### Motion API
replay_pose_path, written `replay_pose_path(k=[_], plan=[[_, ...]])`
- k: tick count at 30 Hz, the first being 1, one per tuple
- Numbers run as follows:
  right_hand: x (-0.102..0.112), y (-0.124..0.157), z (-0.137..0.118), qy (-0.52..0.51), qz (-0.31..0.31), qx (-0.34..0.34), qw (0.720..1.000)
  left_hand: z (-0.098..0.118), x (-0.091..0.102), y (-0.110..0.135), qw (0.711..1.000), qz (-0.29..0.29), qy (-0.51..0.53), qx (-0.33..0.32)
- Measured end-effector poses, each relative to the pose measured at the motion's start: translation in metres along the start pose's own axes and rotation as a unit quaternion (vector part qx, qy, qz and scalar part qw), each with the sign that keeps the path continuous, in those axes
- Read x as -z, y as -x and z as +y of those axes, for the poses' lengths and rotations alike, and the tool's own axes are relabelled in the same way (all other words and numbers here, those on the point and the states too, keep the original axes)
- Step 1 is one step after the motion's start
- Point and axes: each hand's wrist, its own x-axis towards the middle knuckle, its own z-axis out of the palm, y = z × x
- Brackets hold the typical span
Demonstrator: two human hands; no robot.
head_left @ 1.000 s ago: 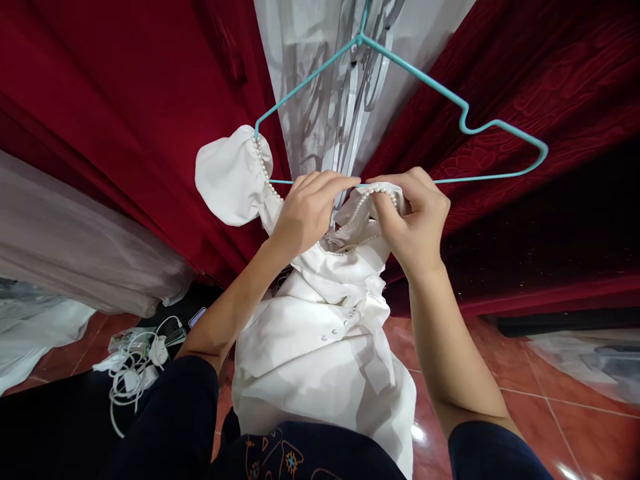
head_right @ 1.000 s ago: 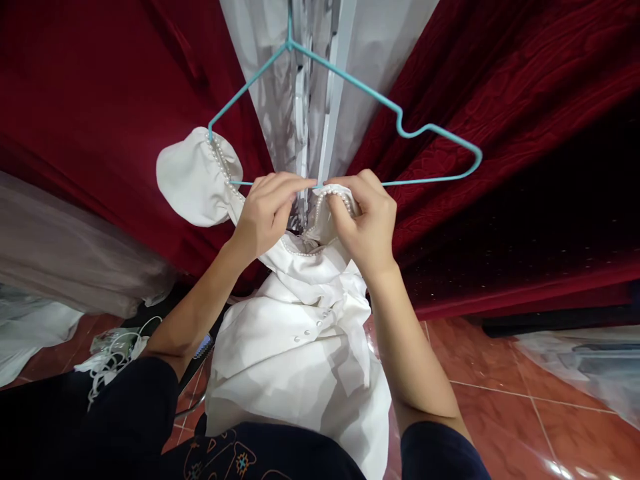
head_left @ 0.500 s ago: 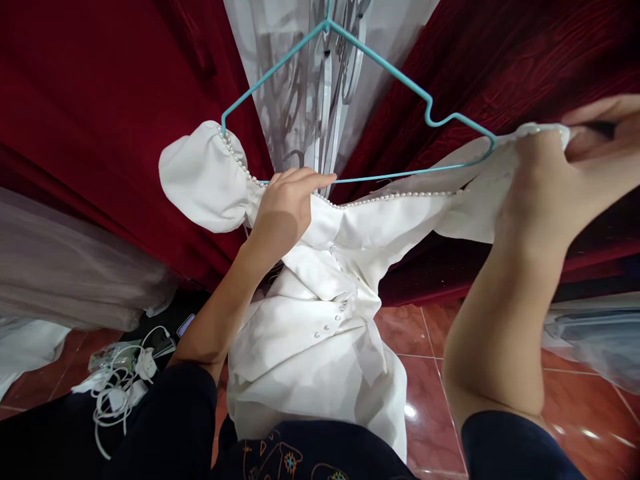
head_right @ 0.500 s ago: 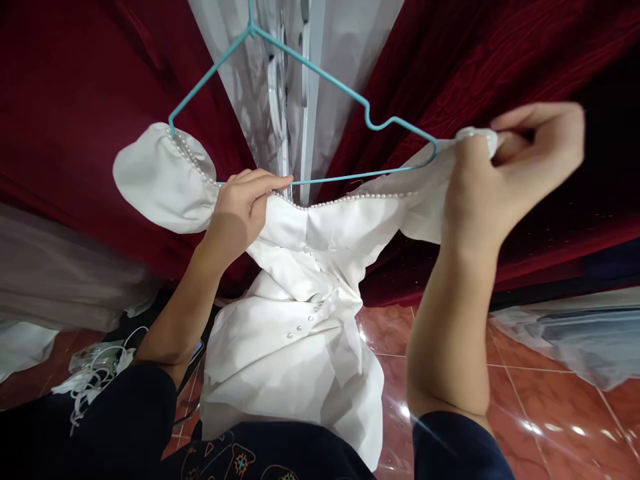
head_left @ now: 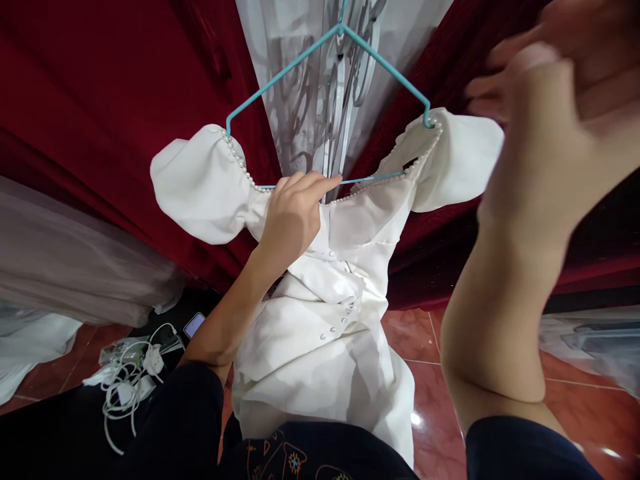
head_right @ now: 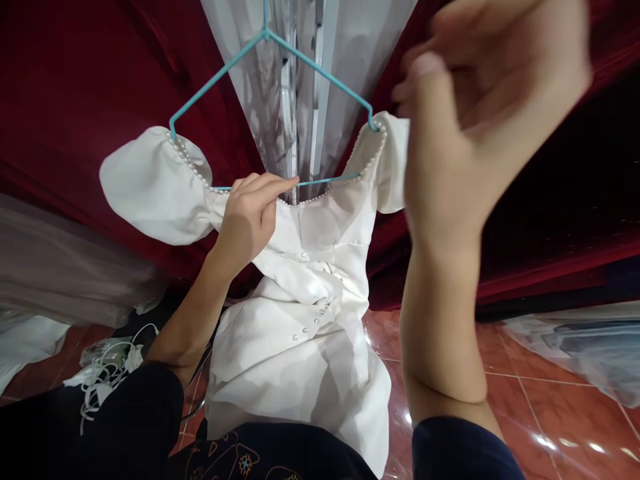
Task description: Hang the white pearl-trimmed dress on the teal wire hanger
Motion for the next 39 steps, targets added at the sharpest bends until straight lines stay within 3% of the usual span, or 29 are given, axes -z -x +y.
replay_pose_path(k=[1, 5, 7, 10, 12, 14, 16, 17, 18, 21, 23, 29, 31, 34, 36, 39], plan=[[-0.007, 0.012, -0.002, -0.011, -0.013, 0.008, 1.000, 0.000, 0.001, 0.000, 1.000, -0.002, 0.003, -0.002], [-0.037, 0.063, 0.004, 0.104, -0.249, 0.044, 0.962, -0.004, -0.001, 0.002, 1.000, 0.002, 0.011, -0.013], [-0.045, 0.083, 0.012, 0.185, -0.249, 0.073, 0.948, -0.006, -0.005, 0.006, 1.000, 0.014, 0.016, -0.023], [-0.047, 0.099, 0.016, 0.213, -0.195, 0.099, 0.952, -0.005, -0.011, 0.014, 0.998, 0.059, 0.015, -0.030], [-0.048, 0.101, 0.014, 0.198, -0.173, 0.099, 0.960, -0.007, -0.011, 0.018, 0.989, 0.148, -0.009, -0.010], [-0.050, 0.100, 0.012, 0.188, -0.165, 0.089, 0.964, -0.017, -0.006, 0.018, 0.958, 0.283, -0.050, 0.016], [-0.053, 0.099, 0.014, 0.182, -0.168, 0.083, 0.965, -0.038, 0.004, 0.014, 0.915, 0.391, -0.092, 0.025], [-0.053, 0.098, 0.016, 0.180, -0.170, 0.085, 0.965, -0.051, 0.010, 0.011, 0.904, 0.414, -0.104, 0.027], [-0.053, 0.098, 0.018, 0.179, -0.171, 0.088, 0.965, -0.065, 0.017, 0.008, 0.903, 0.415, -0.109, 0.031], [-0.048, 0.094, 0.025, 0.184, -0.166, 0.091, 0.964, -0.103, 0.035, 0.000, 0.949, 0.301, -0.052, 0.074], [-0.042, 0.090, 0.029, 0.187, -0.168, 0.091, 0.964, -0.121, 0.047, -0.002, 0.961, 0.263, -0.015, 0.088], [-0.040, 0.084, 0.032, 0.141, -0.177, 0.106, 0.968, -0.151, 0.073, 0.022, 0.918, 0.363, -0.021, 0.158], [-0.045, 0.086, 0.030, 0.120, -0.174, 0.101, 0.972, -0.147, 0.074, 0.042, 0.922, 0.344, 0.013, 0.176], [-0.051, 0.087, 0.028, 0.088, -0.157, 0.103, 0.978, -0.120, 0.069, 0.067, 0.952, 0.235, 0.089, 0.174], [-0.053, 0.087, 0.028, 0.093, -0.149, 0.109, 0.978, -0.092, 0.063, 0.075, 0.973, 0.172, 0.100, 0.120], [-0.054, 0.086, 0.030, 0.129, -0.157, 0.101, 0.974, -0.053, 0.054, 0.066, 0.984, 0.174, 0.046, 0.022]])
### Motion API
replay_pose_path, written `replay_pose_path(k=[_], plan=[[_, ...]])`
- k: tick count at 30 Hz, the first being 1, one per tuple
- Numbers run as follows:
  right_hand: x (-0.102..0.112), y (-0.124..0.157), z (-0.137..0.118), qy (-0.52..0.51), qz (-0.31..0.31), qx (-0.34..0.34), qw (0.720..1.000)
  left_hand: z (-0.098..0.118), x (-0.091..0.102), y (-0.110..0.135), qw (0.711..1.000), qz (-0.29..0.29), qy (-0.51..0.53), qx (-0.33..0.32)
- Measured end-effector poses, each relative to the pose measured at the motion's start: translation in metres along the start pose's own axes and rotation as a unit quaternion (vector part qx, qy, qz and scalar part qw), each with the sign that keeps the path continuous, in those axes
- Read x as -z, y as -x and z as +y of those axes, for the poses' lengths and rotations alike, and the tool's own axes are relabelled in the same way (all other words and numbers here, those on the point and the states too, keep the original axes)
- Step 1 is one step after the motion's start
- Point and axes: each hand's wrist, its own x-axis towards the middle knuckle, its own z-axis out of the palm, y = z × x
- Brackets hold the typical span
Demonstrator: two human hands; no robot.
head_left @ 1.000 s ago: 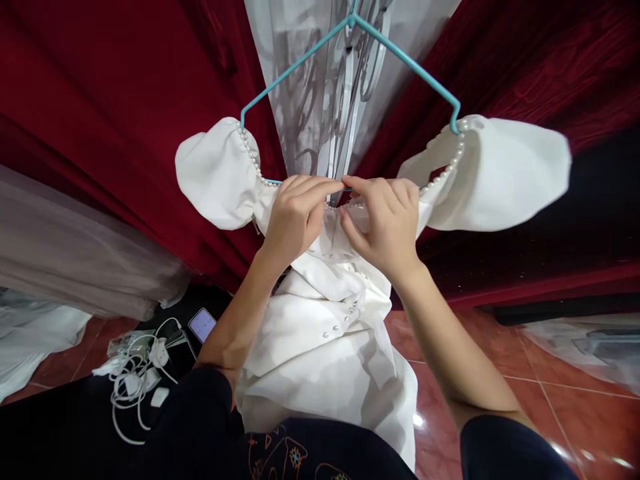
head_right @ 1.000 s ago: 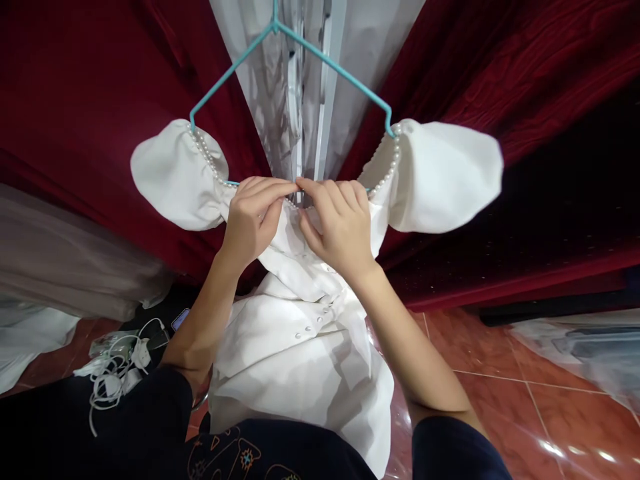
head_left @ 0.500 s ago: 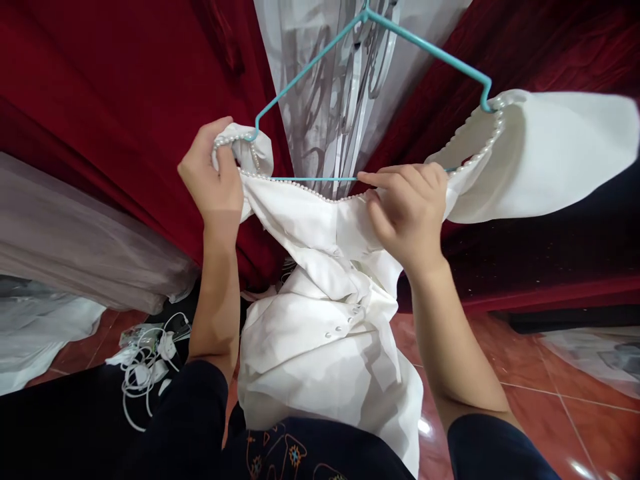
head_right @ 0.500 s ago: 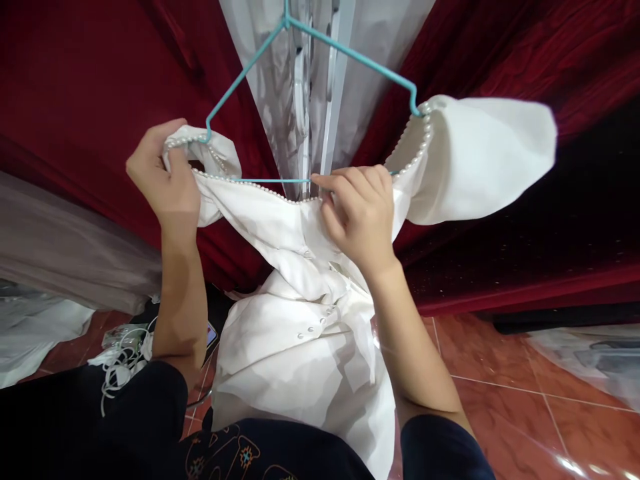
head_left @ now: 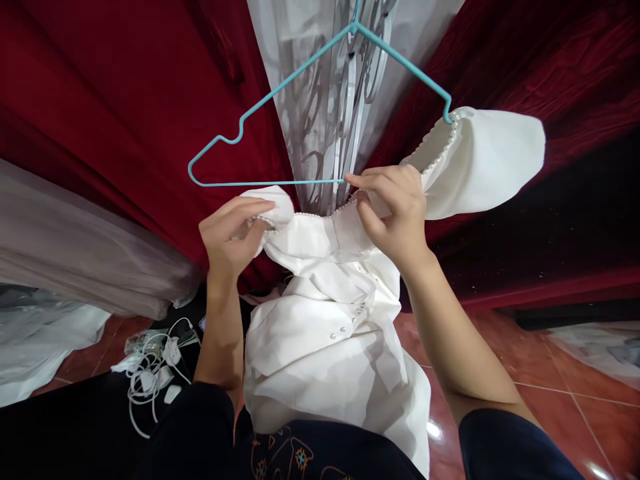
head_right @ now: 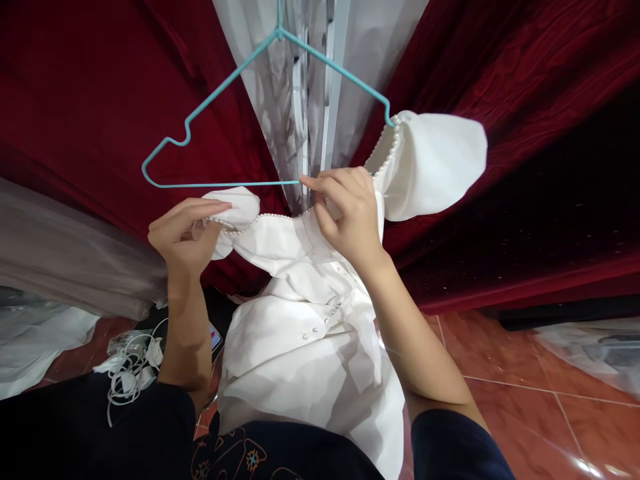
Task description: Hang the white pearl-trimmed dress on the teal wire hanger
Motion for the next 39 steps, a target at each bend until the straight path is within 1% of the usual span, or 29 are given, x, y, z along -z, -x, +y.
replay_pose_path(k=[2, 4, 6, 8, 9, 10, 11, 14, 15, 17, 19, 21, 24, 26, 28, 30, 31, 33, 35, 37, 39], plan=[[0.000, 0.001, -0.001, 0.003, 0.000, 0.000, 1.000, 0.016, -0.012, -0.012, 0.998, 0.018, -0.052, -0.034], [0.000, 0.004, -0.004, 0.005, 0.004, 0.009, 1.000, 0.024, -0.022, -0.025, 0.995, 0.011, -0.092, -0.036], [0.002, 0.007, -0.008, 0.022, 0.001, 0.018, 1.000, 0.024, -0.030, -0.033, 0.994, -0.023, -0.103, -0.022], [0.005, 0.010, -0.013, 0.040, -0.005, 0.029, 0.999, 0.022, -0.035, -0.034, 0.993, -0.067, -0.095, -0.014], [0.007, 0.010, -0.014, 0.046, 0.007, 0.032, 0.998, 0.021, -0.037, -0.032, 0.993, -0.082, -0.089, -0.016], [0.010, 0.009, -0.014, 0.051, 0.036, 0.029, 0.998, 0.019, -0.039, -0.030, 0.993, -0.087, -0.083, -0.020], [0.013, 0.006, -0.014, 0.063, 0.079, 0.020, 0.995, 0.018, -0.041, -0.027, 0.993, -0.085, -0.077, -0.026], [0.025, -0.009, -0.001, 0.117, 0.223, -0.004, 0.968, 0.017, -0.045, -0.022, 0.994, -0.071, -0.073, -0.035], [0.030, -0.015, 0.007, 0.125, 0.251, 0.001, 0.960, 0.017, -0.047, -0.022, 0.994, -0.071, -0.077, -0.035], [0.038, -0.027, 0.026, 0.135, 0.276, 0.015, 0.952, 0.017, -0.048, -0.023, 0.993, -0.073, -0.083, -0.031], [0.046, -0.036, 0.043, 0.136, 0.276, 0.008, 0.952, 0.016, -0.048, -0.024, 0.993, -0.076, -0.084, -0.029], [0.053, -0.042, 0.054, 0.108, 0.260, -0.010, 0.960, 0.016, -0.047, -0.024, 0.993, -0.076, -0.082, -0.028], [0.065, -0.046, 0.059, 0.038, 0.219, -0.040, 0.974, 0.015, -0.043, -0.026, 0.994, -0.068, -0.087, -0.021], [0.073, -0.045, 0.060, 0.010, 0.213, -0.070, 0.974, 0.015, -0.041, -0.029, 0.994, -0.064, -0.085, -0.015], [0.079, -0.041, 0.066, -0.039, 0.255, -0.104, 0.961, 0.015, -0.039, -0.031, 0.995, -0.068, -0.072, -0.010], [0.081, -0.038, 0.074, -0.088, 0.313, -0.138, 0.936, 0.016, -0.039, -0.033, 0.995, -0.076, -0.062, -0.005], [0.080, -0.036, 0.079, -0.103, 0.332, -0.155, 0.925, 0.017, -0.039, -0.033, 0.995, -0.080, -0.060, -0.003], [0.076, -0.035, 0.084, -0.115, 0.349, -0.188, 0.911, 0.016, -0.038, -0.033, 0.995, -0.083, -0.059, -0.001], [0.072, -0.039, 0.084, -0.119, 0.347, -0.231, 0.901, 0.016, -0.035, -0.033, 0.994, -0.088, -0.060, -0.004], [0.070, -0.046, 0.079, -0.114, 0.332, -0.279, 0.894, 0.016, -0.032, -0.031, 0.993, -0.098, -0.063, -0.006], [0.069, -0.055, 0.072, -0.079, 0.277, -0.297, 0.910, 0.016, -0.029, -0.030, 0.992, -0.104, -0.064, -0.009]])
